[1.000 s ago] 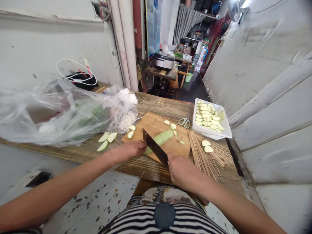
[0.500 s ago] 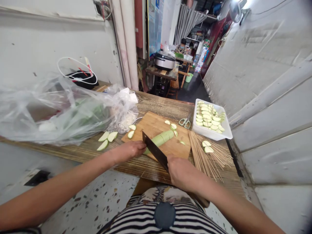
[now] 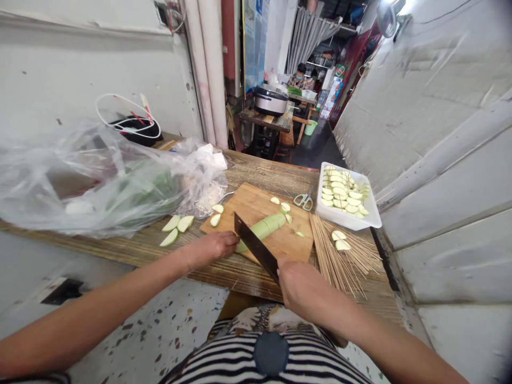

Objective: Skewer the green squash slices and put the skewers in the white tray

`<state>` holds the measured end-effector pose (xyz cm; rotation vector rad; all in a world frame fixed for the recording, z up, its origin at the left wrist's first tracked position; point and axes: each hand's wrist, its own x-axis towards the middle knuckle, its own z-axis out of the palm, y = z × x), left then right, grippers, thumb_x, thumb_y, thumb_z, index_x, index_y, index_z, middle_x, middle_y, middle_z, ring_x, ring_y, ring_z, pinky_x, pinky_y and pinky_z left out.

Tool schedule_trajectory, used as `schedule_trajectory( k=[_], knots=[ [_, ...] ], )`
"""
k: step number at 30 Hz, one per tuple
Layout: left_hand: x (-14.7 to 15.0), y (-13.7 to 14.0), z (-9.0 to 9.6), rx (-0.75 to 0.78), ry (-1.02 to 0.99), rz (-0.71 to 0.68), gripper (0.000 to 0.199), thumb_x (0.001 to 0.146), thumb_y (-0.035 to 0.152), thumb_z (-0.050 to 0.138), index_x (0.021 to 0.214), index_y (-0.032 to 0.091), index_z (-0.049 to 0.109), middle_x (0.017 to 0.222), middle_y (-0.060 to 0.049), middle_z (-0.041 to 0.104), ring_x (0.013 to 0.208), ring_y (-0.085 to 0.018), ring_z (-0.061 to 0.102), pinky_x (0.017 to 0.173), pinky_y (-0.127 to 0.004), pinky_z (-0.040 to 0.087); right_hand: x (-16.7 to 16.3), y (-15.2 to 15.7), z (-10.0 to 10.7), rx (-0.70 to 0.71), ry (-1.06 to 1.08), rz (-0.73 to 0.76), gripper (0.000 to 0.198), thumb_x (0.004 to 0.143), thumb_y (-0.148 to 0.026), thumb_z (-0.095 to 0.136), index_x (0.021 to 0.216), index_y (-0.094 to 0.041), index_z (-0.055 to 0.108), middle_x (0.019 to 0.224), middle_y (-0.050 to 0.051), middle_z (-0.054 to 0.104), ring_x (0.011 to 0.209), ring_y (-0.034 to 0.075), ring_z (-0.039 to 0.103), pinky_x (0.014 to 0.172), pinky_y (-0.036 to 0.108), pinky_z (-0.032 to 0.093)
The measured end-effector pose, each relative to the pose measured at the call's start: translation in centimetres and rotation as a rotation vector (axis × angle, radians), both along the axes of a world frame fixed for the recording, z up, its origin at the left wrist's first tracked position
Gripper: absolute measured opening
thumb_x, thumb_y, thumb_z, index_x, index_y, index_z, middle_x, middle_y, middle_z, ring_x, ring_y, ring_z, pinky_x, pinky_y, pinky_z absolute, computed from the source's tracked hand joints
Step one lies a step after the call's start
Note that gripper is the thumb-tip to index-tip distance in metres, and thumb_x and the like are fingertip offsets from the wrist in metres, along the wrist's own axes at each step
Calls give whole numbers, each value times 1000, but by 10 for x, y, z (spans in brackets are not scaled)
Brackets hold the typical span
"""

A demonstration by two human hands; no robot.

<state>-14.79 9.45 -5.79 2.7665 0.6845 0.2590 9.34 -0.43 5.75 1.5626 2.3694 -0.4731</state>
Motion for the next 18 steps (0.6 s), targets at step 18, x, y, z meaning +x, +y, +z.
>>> schedule_trajectory(
  k=[18],
  knots=[
    [-6, -1, -13, 170, 42, -8, 36, 93, 20, 27, 94, 15, 63, 106, -10, 63, 96, -18, 55, 82, -28, 44, -3, 6, -14, -41, 30, -16, 20, 86, -12, 44, 102, -9, 55, 87, 16, 70, 78, 26, 68, 63, 29, 46]
  ],
)
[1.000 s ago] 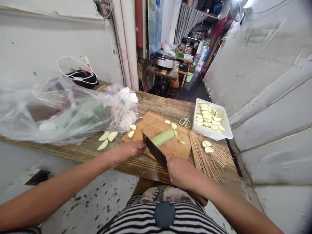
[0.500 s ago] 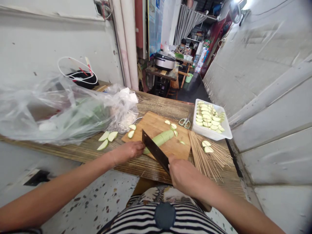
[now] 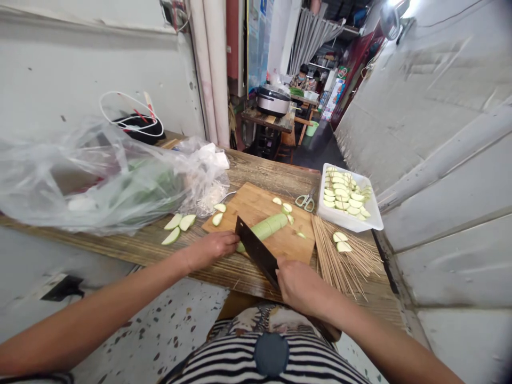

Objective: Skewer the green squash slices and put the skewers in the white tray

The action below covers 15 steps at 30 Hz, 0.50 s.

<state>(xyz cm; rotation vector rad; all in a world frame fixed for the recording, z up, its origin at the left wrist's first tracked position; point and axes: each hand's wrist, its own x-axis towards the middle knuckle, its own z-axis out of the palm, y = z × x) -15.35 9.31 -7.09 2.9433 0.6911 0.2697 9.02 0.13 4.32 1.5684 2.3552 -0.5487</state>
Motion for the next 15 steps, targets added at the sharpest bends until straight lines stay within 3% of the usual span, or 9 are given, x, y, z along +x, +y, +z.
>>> schedule_trajectory(
  k=[7, 15],
  knots=[
    [-4, -1, -16, 25, -165, 13, 31, 93, 19, 33, 95, 17, 63, 100, -8, 64, 94, -17, 57, 82, -28, 46, 2, -7, 8, 26, 9, 6, 18, 88, -14, 40, 98, -10, 55, 78, 15, 70, 71, 26, 68, 55, 28, 44],
    [-4, -1, -11, 5, -136, 3, 33, 93, 19, 31, 96, 15, 64, 101, -9, 65, 94, -16, 58, 81, -27, 48, 1, -7, 0, 20, 58, 24, 18, 86, -13, 41, 97, -9, 55, 74, 14, 70, 70, 27, 69, 54, 29, 43]
  ],
)
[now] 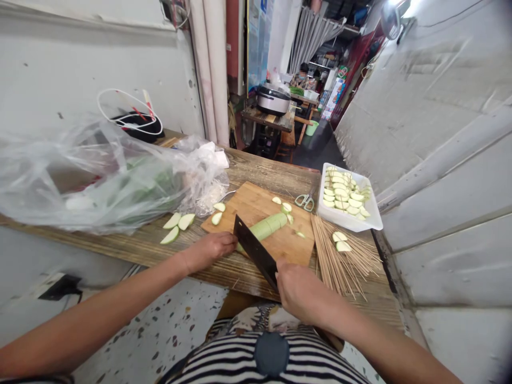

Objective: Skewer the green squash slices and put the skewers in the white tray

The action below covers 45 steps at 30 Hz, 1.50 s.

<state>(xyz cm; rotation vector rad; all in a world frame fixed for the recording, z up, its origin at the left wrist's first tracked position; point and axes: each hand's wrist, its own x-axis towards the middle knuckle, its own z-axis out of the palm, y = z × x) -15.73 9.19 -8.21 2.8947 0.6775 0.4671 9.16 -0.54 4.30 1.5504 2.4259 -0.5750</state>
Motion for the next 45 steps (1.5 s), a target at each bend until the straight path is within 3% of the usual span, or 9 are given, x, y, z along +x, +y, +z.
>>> schedule_trajectory(
  k=[8, 13, 19, 23, 31, 36, 45],
  knots=[
    [0, -1, -2, -20, -24, 36, 33, 93, 21, 32, 96, 15, 65, 101, -10, 65, 93, -16, 59, 83, -28, 48, -4, 7, -13, -33, 4, -14, 17, 86, -13, 43, 96, -7, 56, 82, 17, 70, 76, 25, 68, 58, 27, 42],
    [2, -6, -8, -25, -141, 131, 27, 92, 24, 39, 96, 16, 64, 99, -7, 65, 92, -15, 60, 81, -27, 49, 17, 11, 7, 137, 107, -1, 19, 91, -18, 35, 94, -12, 53, 80, 11, 68, 72, 20, 66, 60, 26, 39],
    [6, -18, -29, 53, -413, 328, 19, 86, 24, 52, 99, 17, 64, 98, -7, 67, 92, -15, 62, 83, -29, 50, 37, 47, 25, 397, -82, -50, 18, 91, -25, 36, 92, -14, 51, 72, 8, 67, 64, 21, 64, 52, 26, 33],
    [12, -28, -33, 37, -475, 447, 16, 86, 24, 52, 90, 18, 65, 92, -6, 68, 86, -14, 63, 79, -28, 51, 36, 90, 9, 528, -244, -73, 20, 88, -30, 41, 100, -16, 49, 80, 9, 69, 73, 25, 66, 55, 27, 38],
    [18, -55, -40, 18, -497, 748, 16, 86, 28, 52, 78, 19, 62, 72, -1, 66, 68, -13, 61, 66, -25, 48, 18, 177, -37, 545, -310, -31, 20, 90, -23, 48, 106, -13, 52, 92, 13, 68, 83, 26, 66, 67, 32, 48],
    [20, -58, -46, 37, -571, 820, 18, 86, 31, 51, 79, 20, 63, 72, -1, 68, 66, -13, 63, 63, -23, 49, 19, 212, -60, 522, -346, 10, 27, 93, -30, 52, 114, -14, 55, 103, 6, 62, 85, 18, 63, 73, 36, 52],
    [25, -59, -43, 0, -480, 783, 25, 87, 29, 46, 69, 21, 62, 62, 0, 63, 57, -14, 60, 57, -24, 49, 20, 271, -82, 472, -356, 85, 29, 91, -29, 55, 117, -15, 54, 114, 8, 58, 94, 20, 61, 79, 39, 52]
  ],
)
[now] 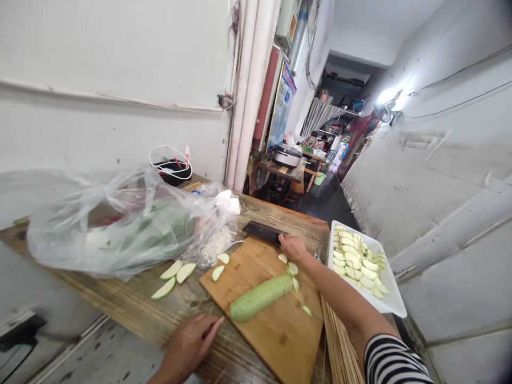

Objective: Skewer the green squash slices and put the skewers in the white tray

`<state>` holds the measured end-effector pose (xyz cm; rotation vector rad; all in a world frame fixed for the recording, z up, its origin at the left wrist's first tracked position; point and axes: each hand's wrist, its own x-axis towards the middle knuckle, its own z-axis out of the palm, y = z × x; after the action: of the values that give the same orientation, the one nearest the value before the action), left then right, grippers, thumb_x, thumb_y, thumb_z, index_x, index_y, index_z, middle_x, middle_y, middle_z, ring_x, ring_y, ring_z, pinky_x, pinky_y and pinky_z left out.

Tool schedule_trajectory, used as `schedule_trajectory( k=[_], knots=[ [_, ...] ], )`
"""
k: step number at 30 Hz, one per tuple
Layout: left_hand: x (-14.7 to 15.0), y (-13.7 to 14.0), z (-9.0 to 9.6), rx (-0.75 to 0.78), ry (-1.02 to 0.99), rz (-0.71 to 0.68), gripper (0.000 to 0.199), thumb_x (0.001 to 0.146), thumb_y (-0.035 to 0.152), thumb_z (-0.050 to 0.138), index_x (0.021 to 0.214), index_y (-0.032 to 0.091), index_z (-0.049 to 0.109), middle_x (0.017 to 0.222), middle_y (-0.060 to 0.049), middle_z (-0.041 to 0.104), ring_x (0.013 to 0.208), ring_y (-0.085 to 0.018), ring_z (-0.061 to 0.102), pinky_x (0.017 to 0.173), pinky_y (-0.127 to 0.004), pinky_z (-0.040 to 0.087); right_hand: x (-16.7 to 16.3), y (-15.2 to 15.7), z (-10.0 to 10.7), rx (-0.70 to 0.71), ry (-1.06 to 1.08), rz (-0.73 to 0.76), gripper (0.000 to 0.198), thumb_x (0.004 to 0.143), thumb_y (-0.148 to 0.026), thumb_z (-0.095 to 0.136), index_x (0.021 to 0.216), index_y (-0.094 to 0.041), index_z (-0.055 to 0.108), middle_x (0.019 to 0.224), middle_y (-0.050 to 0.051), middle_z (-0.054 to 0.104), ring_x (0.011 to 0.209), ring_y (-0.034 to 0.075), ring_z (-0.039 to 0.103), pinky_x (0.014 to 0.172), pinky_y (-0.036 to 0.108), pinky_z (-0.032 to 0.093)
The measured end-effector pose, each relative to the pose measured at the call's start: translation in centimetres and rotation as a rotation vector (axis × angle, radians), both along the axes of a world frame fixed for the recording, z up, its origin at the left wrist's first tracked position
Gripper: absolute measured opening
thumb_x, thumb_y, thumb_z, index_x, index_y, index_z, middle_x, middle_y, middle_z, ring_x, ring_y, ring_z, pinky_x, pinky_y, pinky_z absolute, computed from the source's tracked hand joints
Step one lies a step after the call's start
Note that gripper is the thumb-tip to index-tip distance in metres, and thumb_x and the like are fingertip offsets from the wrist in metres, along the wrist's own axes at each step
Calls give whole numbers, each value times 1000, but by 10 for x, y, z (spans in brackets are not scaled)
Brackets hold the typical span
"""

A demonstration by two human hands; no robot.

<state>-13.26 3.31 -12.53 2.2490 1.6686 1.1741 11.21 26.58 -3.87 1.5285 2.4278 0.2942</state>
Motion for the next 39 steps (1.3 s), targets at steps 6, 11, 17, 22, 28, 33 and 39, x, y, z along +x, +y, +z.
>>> schedule_trajectory(
  k=[6, 11, 17, 22, 28, 33, 39],
  knots=[
    [3, 3, -3, 39, 35, 14, 28, 87, 27, 45, 61, 22, 56, 55, 1, 57, 51, -13, 57, 51, -23, 46, 2, 30, -5, -4, 35, -5, 30, 91, -29, 55, 118, -15, 54, 115, 8, 58, 95, 20, 61, 79, 40, 52],
    [5, 5, -6, 42, 50, 33, 27, 86, 24, 45, 61, 22, 54, 55, 1, 57, 51, -12, 57, 51, -23, 45, 3, 43, -11, -6, 92, -12, 30, 91, -29, 55, 118, -16, 54, 116, 8, 57, 96, 21, 60, 80, 40, 51],
    [7, 5, -4, 59, 82, 50, 28, 86, 23, 43, 59, 21, 51, 54, 0, 57, 52, -13, 57, 51, -23, 45, 1, 55, -11, -77, 182, -15, 30, 91, -30, 55, 118, -16, 54, 114, 8, 58, 94, 20, 61, 79, 40, 52],
    [7, 4, 1, 0, 103, 50, 29, 87, 21, 41, 60, 20, 53, 56, -1, 58, 55, -13, 58, 53, -23, 44, -4, 55, -10, -136, 249, -38, 29, 91, -30, 55, 116, -15, 54, 113, 7, 59, 94, 20, 61, 79, 39, 52],
    [6, 3, 5, -64, 106, 31, 31, 88, 23, 40, 61, 19, 53, 59, -2, 58, 57, -14, 57, 56, -24, 42, -4, 33, -1, -94, 312, -85, 28, 91, -29, 55, 116, -15, 55, 114, 7, 58, 94, 20, 61, 79, 39, 52],
    [5, 3, 7, -84, 112, 44, 35, 88, 25, 37, 57, 18, 51, 56, -1, 55, 54, -14, 53, 56, -26, 39, 2, -13, 16, 42, 390, -84, 30, 91, -29, 54, 117, -15, 54, 117, 9, 57, 101, 22, 58, 86, 42, 48],
    [5, 1, 11, -67, 75, 30, 39, 88, 31, 37, 55, 19, 53, 53, -1, 55, 52, -13, 51, 54, -25, 39, 52, -126, 38, 107, 557, -44, 35, 84, -27, 56, 117, -15, 57, 115, 10, 62, 108, 22, 55, 94, 32, 41]
  ],
)
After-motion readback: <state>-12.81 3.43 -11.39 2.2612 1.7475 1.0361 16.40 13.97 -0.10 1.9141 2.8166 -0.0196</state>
